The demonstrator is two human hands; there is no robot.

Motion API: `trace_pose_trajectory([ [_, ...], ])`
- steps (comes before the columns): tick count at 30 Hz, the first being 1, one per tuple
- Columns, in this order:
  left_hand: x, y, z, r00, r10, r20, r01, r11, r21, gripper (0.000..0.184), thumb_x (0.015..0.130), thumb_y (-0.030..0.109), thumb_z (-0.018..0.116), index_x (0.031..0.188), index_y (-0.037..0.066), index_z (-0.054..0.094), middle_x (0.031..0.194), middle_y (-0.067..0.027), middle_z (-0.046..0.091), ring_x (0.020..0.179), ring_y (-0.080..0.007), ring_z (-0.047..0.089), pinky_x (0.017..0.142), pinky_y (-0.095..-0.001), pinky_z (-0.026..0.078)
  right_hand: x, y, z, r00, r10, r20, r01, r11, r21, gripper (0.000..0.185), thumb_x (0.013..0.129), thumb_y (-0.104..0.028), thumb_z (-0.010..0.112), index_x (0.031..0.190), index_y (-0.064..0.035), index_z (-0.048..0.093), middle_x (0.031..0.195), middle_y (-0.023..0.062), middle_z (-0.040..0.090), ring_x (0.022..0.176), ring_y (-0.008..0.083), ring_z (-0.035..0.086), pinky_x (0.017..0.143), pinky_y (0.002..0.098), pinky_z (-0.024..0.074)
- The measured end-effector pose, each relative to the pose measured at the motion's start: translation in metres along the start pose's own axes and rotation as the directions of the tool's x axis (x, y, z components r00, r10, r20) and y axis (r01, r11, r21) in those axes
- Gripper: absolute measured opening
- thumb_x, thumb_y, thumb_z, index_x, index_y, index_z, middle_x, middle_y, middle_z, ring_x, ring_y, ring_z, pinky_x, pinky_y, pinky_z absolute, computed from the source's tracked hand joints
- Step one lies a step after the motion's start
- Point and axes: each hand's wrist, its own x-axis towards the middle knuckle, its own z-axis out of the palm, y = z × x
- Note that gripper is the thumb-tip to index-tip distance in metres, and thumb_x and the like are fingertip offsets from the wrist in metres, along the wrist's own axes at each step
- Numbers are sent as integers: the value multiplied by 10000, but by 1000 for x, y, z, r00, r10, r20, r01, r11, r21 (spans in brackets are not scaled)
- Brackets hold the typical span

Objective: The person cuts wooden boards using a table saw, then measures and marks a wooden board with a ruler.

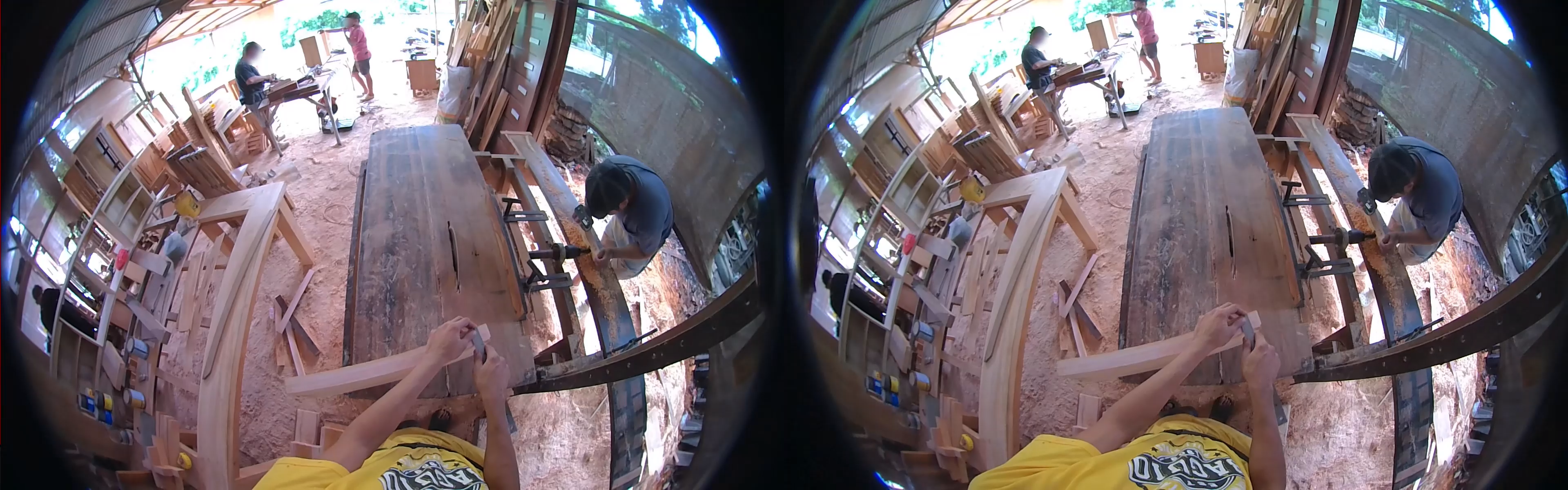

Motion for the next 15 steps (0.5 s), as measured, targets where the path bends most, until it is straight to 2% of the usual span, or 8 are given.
trace_pose_trajectory([
  [2,-2,4,0,1000,10,-8,-10,1000,4,209,934,314,670,1067,159,717,1102,-33,709,1017,-268,704,841,-424,545,0,2,0,1000,-4,-8,4,1000,-3,304,958,-299,640,1110,-45,710,917,266,714,882,466,691,769,547,543],
  [4,-4,8,-1,1000,28,-11,-27,995,97,235,932,343,663,1085,169,705,1113,-37,706,1032,-295,693,850,-438,541,1,4,1,1000,3,-7,-3,1000,7,315,953,-311,647,1118,-49,709,916,264,715,880,463,693,772,544,545],
  [15,-2,4,2,1000,-4,6,3,994,108,267,914,377,675,1103,190,693,1140,-33,697,1068,-309,677,877,-456,528,0,4,1,1000,13,-9,-13,1000,-10,321,945,-331,659,1117,-64,707,916,254,719,880,463,695,780,550,543],
])
